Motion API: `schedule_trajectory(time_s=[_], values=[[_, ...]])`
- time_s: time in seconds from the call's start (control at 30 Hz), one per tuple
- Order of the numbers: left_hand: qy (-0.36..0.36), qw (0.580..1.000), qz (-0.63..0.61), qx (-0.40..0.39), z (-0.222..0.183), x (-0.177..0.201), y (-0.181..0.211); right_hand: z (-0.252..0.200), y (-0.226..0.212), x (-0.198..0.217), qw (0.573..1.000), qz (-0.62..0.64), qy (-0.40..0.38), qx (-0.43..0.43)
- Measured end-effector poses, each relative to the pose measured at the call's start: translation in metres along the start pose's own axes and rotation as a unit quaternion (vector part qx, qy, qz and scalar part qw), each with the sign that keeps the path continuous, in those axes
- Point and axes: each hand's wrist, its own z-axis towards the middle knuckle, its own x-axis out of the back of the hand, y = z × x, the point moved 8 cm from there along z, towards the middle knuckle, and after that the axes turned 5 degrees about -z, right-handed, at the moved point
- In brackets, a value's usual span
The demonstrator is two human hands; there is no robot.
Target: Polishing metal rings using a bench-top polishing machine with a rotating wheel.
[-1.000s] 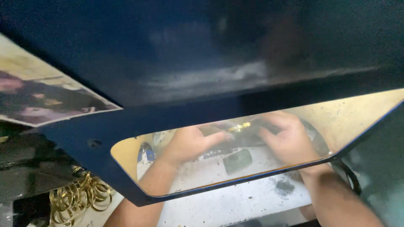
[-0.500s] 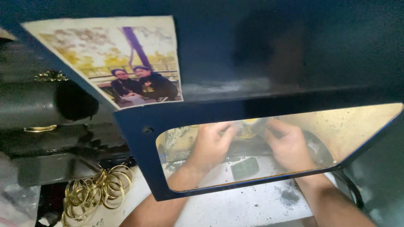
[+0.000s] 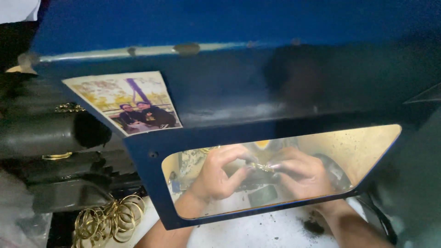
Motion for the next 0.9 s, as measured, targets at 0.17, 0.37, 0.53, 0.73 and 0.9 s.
schedule_trajectory(time_s=[0.17,0.37,0.53,0.73,0.9], values=[[-0.007,1.0,0.006,-0.006,0.005,-0.003,0.006,0.002,-0.005,0.005,0.999,-0.033,-0.007,-0.003],[-0.012,1.0,-0.017,0.023,0.005,-0.002,-0.006,0.005,-0.001,0.005,0.998,-0.057,-0.015,-0.001],[-0.007,0.999,-0.013,0.044,-0.001,-0.002,-0.02,0.004,0.005,0.003,0.998,-0.059,-0.01,-0.003],[0.037,0.991,0.081,0.098,-0.008,0.002,-0.039,-0.003,0.02,-0.017,0.991,-0.022,-0.127,-0.038],[-0.016,0.985,0.079,0.155,-0.008,-0.004,-0.05,-0.024,0.054,-0.033,0.97,-0.041,-0.231,-0.06]])
